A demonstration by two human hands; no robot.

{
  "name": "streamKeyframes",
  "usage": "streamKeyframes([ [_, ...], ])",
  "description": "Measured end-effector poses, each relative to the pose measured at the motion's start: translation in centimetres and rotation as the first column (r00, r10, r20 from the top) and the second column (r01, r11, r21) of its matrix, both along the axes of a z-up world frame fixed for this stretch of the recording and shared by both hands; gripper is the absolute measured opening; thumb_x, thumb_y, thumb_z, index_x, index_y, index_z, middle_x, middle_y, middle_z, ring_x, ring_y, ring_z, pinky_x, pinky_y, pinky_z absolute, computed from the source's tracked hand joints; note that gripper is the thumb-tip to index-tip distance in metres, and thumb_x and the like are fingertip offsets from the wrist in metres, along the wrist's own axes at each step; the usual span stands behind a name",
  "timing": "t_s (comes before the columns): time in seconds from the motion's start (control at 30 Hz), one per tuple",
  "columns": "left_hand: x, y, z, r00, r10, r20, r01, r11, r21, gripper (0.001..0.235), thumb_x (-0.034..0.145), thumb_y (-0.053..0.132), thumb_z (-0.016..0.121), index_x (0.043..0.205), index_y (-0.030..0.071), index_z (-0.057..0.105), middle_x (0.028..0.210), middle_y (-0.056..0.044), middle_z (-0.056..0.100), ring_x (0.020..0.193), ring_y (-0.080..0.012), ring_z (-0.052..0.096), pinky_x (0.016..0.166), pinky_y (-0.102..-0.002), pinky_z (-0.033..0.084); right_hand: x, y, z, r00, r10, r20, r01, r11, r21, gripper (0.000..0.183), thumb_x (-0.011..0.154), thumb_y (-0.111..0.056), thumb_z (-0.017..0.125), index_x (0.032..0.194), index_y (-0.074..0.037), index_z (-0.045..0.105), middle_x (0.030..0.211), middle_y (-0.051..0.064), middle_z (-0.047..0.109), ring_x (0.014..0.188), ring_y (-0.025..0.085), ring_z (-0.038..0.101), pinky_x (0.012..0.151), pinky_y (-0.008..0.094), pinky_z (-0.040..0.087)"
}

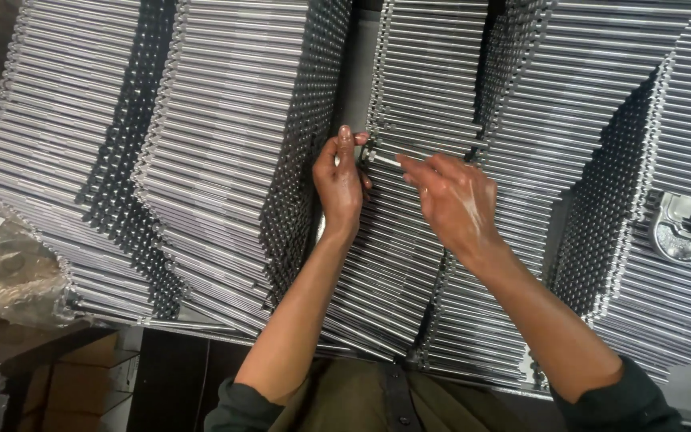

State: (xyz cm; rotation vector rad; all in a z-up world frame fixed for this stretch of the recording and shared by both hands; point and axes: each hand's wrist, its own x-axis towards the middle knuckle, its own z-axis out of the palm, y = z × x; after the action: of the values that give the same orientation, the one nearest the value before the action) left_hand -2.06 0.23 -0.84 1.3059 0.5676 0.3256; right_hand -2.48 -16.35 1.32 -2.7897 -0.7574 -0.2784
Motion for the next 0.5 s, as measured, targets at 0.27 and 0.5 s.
streamKeyframes([
  [0.27, 0.0, -1.0, -1.3, 0.997, -0.005, 0.083, 0.005, 1.000, -0.003, 0.047, 0.097, 0.030, 0.069, 0.055, 0.013, 0.058, 0.052, -0.004, 0.065, 0.050, -0.0065, 0.052, 0.051, -0.021, 0.032, -3.1, 0.9, -0.6, 0.991, -0.038, -0.126, 0.057, 0.986, 0.158, 0.027, 0.102, -0.026, 0.056, 0.117, -0.033, 0.077, 0.090, -0.002, 0.072, 0.087, 0.022, 0.072, 0.073, 0.038, 0.056],
  [0.5, -0.6, -1.9, -1.1, 0.995, -0.029, 0.093, 0.022, 0.997, 0.075, 0.046, 0.101, 0.028, 0.064, 0.058, 0.010, 0.062, 0.057, -0.004, 0.067, 0.060, -0.0085, 0.060, 0.067, -0.021, 0.043, -2.9, 0.8, -2.3, 0.995, -0.034, 0.093, 0.030, 0.999, 0.040, 0.030, 0.094, -0.019, 0.060, 0.113, -0.034, 0.078, 0.088, -0.005, 0.071, 0.086, 0.017, 0.072, 0.072, 0.033, 0.057],
])
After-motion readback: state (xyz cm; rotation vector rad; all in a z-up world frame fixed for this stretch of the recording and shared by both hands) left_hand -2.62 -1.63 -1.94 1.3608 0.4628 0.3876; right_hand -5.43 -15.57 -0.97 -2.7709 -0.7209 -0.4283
